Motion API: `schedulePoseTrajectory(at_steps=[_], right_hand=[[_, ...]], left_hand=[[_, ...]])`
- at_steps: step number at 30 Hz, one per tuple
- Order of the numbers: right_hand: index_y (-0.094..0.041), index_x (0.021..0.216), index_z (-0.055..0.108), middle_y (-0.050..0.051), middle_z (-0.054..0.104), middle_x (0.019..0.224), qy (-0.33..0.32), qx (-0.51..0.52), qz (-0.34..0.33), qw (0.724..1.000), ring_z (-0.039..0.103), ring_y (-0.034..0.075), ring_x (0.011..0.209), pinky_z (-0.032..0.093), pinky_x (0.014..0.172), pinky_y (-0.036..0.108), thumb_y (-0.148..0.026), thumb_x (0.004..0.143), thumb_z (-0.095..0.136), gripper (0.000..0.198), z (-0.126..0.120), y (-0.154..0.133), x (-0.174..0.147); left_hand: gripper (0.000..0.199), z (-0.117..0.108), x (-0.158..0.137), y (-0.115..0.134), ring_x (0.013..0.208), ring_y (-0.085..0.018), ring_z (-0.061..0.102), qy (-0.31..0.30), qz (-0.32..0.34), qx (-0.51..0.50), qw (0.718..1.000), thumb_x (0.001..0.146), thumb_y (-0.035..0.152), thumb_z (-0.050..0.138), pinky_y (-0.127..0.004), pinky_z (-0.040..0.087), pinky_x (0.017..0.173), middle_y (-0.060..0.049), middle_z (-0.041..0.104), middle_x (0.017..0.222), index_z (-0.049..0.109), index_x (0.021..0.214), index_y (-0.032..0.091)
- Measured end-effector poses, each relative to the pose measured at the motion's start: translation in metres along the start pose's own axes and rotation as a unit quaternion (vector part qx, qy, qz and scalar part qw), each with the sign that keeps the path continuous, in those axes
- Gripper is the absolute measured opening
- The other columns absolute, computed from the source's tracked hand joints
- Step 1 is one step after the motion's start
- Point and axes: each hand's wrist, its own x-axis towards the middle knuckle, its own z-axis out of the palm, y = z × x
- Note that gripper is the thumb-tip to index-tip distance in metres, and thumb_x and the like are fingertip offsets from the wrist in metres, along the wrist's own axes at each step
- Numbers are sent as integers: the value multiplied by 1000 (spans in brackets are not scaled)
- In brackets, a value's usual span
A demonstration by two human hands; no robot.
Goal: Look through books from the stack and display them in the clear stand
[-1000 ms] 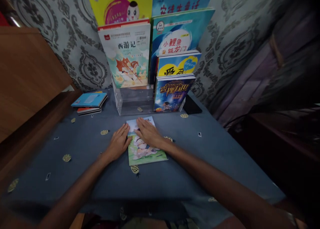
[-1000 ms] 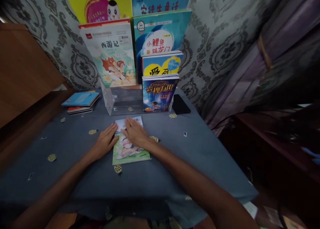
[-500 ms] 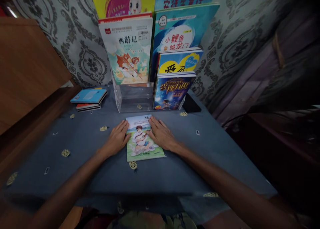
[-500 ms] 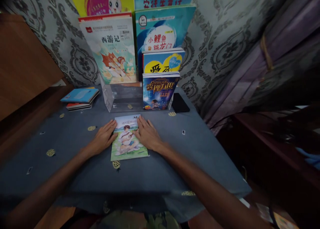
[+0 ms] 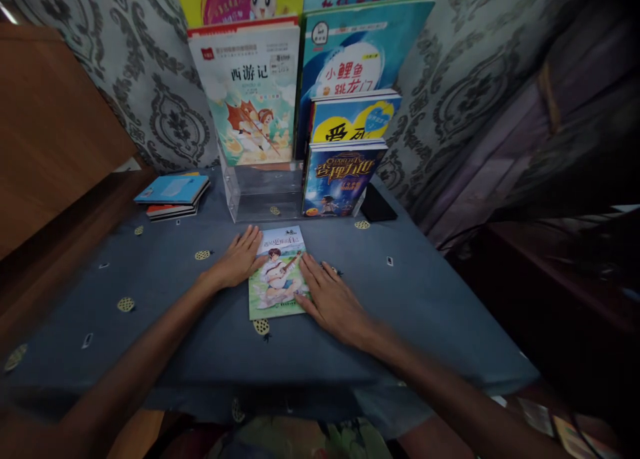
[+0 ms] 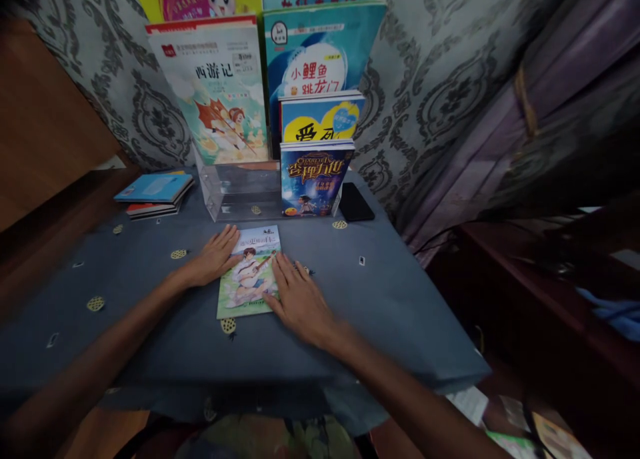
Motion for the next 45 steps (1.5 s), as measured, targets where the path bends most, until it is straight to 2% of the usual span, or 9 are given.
schedulePoseTrajectory(at_steps=[4, 11, 17, 22, 27, 31, 37, 45], right_hand=[[-13, 161, 4, 17, 29, 162, 3, -1, -4, 1000, 27, 28, 150, 31, 120, 51, -49, 104, 26, 71, 2, -4, -9], [-14, 161, 2, 16, 30, 162, 11, 0, -5, 1000, 27, 27, 150, 29, 121, 49, -47, 104, 31, 72, 1, -4, -9], [-10, 160, 14, 20, 32, 160, -5, 2, 0, 1000, 26, 29, 151, 30, 121, 52, -46, 104, 32, 69, -4, -7, -9], [-11, 159, 19, 19, 34, 159, 3, 6, 5, 1000, 28, 29, 150, 30, 121, 52, -45, 103, 33, 67, -5, -9, -8], [-9, 157, 25, 20, 34, 159, -4, 2, 8, 1000, 28, 29, 150, 30, 121, 53, -49, 104, 30, 67, -6, -10, -8], [-9, 155, 31, 19, 37, 158, -2, -9, 5, 1000, 29, 29, 150, 29, 120, 55, -40, 104, 34, 60, -7, -15, -16], [-12, 153, 37, 15, 44, 155, -1, -2, -23, 1000, 34, 26, 148, 34, 119, 52, -24, 101, 37, 53, -8, -27, -34], [-15, 155, 32, 13, 41, 156, 15, 10, -18, 1000, 35, 25, 147, 37, 119, 49, -27, 101, 42, 57, -4, -27, -36]], left_hand=[[83, -3, 8, 0, 154, -32, 4, -21, 12, -3, 1000, 98, 67, 16, -52, 14, 124, -16, 11, 166, 13, 160, 11], [84, -5, 15, 16, 155, -30, 1, -37, 83, 20, 996, 98, 69, 17, -52, 4, 124, -17, 8, 167, 2, 160, 14], [82, -4, 12, 37, 155, -27, 9, -22, 138, 35, 990, 98, 68, 8, -50, 6, 123, -17, 14, 166, 9, 160, 13], [79, 0, -5, 54, 155, -25, 14, 1, 181, 22, 983, 98, 69, 17, -48, 5, 124, -11, 18, 166, 6, 161, 22], [72, 2, -24, 67, 154, -23, 16, 18, 187, 20, 982, 101, 63, 17, -46, 4, 125, -8, 20, 166, 4, 161, 24], [70, 0, -28, 67, 154, -22, 18, 14, 186, 22, 982, 102, 61, 16, -46, 5, 125, -8, 25, 165, 9, 160, 22], [60, -1, -7, 61, 154, -19, 17, 0, 200, 12, 980, 105, 52, 14, -46, 7, 125, -4, 23, 165, 15, 160, 26], [60, -3, 40, 59, 154, -19, 18, 0, 164, 3, 986, 105, 49, 13, -47, 12, 124, -7, 22, 165, 21, 158, 24]])
